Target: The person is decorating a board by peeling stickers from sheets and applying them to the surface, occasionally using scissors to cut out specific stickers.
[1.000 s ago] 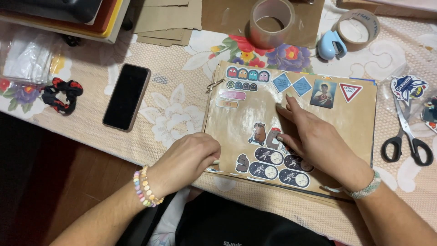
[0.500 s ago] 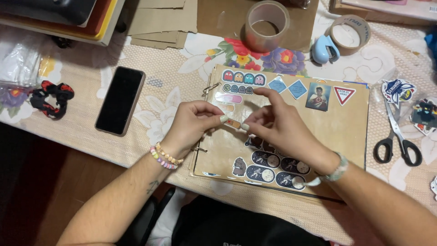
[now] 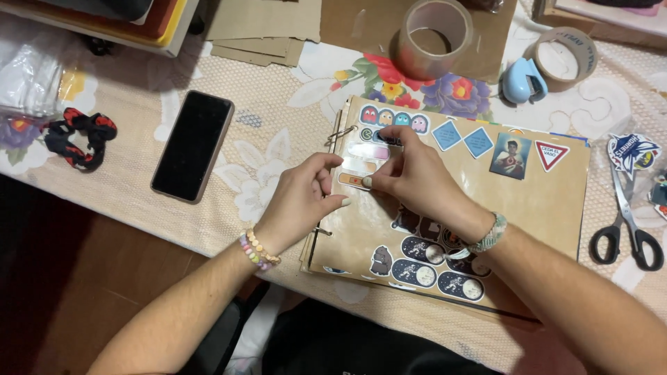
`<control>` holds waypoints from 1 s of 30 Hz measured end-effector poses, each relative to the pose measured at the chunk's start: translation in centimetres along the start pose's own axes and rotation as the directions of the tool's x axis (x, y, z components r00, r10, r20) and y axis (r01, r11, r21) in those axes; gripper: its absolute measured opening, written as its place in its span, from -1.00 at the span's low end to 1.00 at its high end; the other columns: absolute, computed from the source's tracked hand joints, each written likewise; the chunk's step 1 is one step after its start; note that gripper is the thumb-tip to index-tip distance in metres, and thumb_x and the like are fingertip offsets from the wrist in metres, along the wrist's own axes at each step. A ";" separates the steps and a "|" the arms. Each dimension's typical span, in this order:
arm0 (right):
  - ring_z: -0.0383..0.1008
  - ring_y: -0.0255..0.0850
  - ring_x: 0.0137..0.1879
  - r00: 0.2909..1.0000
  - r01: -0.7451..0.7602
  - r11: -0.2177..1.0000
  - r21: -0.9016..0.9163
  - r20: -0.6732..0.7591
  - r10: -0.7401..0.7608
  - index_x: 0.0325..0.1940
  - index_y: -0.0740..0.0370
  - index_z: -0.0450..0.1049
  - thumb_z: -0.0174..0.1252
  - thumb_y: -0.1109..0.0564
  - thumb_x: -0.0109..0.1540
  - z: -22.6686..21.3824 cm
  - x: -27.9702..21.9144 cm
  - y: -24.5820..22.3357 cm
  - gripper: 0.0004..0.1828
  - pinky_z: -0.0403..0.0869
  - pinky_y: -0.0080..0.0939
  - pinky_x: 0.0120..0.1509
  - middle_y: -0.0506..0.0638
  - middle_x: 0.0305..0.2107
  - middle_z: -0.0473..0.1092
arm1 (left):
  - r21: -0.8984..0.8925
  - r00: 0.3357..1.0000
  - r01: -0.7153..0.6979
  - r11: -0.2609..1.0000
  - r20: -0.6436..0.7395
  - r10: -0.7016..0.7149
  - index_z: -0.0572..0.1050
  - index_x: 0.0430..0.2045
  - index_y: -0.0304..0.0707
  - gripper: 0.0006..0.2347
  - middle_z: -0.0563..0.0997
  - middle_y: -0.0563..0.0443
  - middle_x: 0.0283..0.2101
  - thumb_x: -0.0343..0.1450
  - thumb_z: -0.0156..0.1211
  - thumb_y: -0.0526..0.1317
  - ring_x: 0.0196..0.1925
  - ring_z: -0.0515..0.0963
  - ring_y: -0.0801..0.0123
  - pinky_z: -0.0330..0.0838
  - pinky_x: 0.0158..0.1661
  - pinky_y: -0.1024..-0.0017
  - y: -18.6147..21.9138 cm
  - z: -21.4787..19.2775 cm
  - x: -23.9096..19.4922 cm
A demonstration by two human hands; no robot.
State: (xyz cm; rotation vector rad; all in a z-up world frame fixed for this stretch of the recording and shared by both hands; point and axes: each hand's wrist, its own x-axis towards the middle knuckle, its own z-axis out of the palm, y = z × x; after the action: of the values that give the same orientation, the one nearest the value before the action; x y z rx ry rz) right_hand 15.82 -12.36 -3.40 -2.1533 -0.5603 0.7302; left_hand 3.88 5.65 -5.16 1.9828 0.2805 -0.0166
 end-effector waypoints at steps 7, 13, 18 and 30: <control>0.62 0.02 -0.27 1.000 -0.007 0.998 -0.064 -0.030 0.005 0.36 0.38 0.11 0.36 0.19 0.05 -0.2 -0.2 -1.6 -0.13 0.52 -0.01 -0.02 0.07 -0.53 0.56 | 0.134 0.998 -0.069 0.989 0.016 0.067 0.52 -0.06 -0.31 -0.60 0.46 0.02 -0.54 0.21 0.40 -0.40 -0.54 0.50 0.36 0.45 -0.44 0.41 0.0 -0.3 -0.1; 0.62 0.14 -0.23 0.995 0.074 0.979 -0.190 -0.052 -0.086 0.45 0.43 -0.07 0.34 0.22 0.07 0.0 -1.0 -2.8 0.00 0.52 0.12 -0.03 0.15 -0.50 0.58 | 0.279 0.992 -0.126 0.952 0.022 0.125 0.57 -0.08 -0.21 -0.65 0.46 0.05 -0.53 0.24 0.41 -0.34 -0.47 0.56 0.26 0.47 -0.38 0.34 -0.5 0.0 -0.2; 0.61 0.17 -0.24 0.993 0.086 0.972 -0.217 -0.055 -0.100 0.46 0.47 -0.08 0.33 0.22 0.08 0.1 -1.0 -2.6 -0.01 0.52 0.14 -0.06 0.19 -0.51 0.56 | 0.317 0.991 -0.137 0.938 0.037 0.132 0.57 -0.06 -0.18 -0.67 0.46 0.07 -0.52 0.28 0.38 -0.31 -0.41 0.60 0.24 0.50 -0.33 0.28 -0.2 -0.2 -0.4; 0.59 0.25 -0.26 0.984 0.111 0.840 -0.530 -0.062 -0.170 0.47 0.46 -0.10 0.43 0.04 0.05 0.8 0.2 -2.1 0.12 0.53 0.26 -0.12 0.20 -0.54 0.55 | 0.672 0.968 -0.167 0.722 0.250 -0.008 0.56 0.08 0.06 -0.71 0.60 -0.06 -0.49 0.47 0.09 -0.13 -0.25 0.64 0.01 0.54 -0.22 0.00 1.7 -0.5 -0.4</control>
State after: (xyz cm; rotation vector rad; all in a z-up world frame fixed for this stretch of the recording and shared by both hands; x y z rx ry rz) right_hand 15.09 -10.52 -2.24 -2.5975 -0.9372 0.3998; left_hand 3.83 5.35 -3.39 2.7129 0.0173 -0.3508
